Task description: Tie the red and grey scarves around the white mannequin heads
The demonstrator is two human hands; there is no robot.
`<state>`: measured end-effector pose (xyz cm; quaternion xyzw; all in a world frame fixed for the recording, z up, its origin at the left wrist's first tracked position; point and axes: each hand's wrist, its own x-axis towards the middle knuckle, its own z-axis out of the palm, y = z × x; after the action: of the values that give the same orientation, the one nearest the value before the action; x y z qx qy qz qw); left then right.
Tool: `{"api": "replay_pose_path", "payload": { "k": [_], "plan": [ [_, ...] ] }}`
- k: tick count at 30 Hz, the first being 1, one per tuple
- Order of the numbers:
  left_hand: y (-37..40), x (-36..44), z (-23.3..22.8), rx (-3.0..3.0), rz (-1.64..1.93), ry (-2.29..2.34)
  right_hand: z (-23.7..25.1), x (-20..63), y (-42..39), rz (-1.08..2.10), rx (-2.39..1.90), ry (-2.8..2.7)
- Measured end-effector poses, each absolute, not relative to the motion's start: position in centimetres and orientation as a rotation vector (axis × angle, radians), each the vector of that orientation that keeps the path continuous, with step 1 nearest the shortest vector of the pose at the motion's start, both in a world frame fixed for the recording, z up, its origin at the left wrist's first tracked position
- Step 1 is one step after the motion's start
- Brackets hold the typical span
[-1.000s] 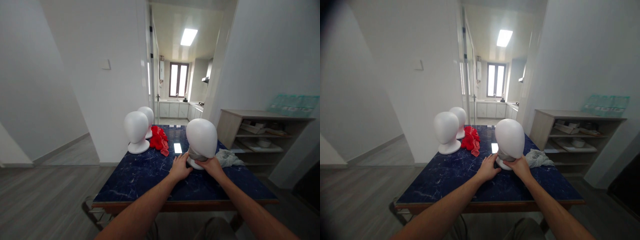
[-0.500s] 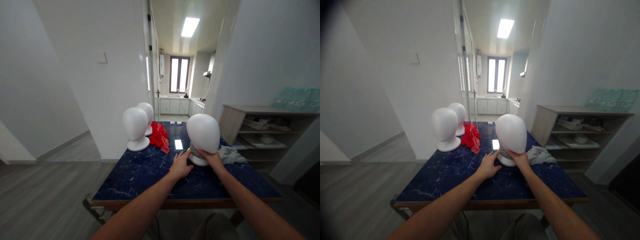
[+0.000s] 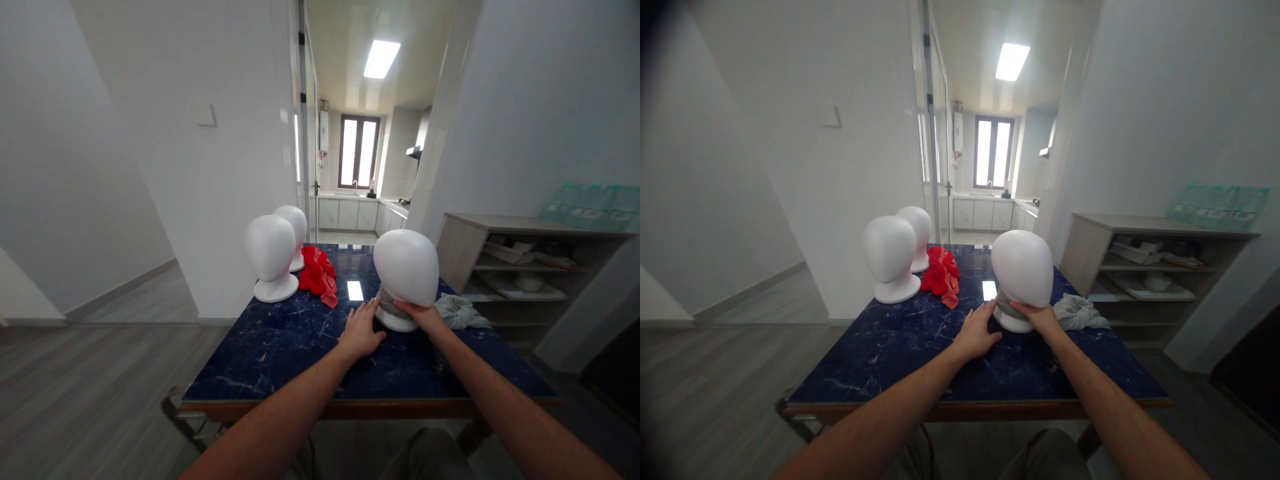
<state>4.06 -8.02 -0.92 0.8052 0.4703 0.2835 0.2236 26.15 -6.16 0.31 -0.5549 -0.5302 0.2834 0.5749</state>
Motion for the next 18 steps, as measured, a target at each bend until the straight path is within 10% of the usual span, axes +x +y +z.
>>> {"api": "replay_pose_path", "payload": {
  "k": [18],
  "plan": [
    [-8.9, 4.6, -1.7, 2.260, 0.802, 1.358, 18.8, 47.7, 5.1, -0.170, -1.799, -0.820]
  ]
}}
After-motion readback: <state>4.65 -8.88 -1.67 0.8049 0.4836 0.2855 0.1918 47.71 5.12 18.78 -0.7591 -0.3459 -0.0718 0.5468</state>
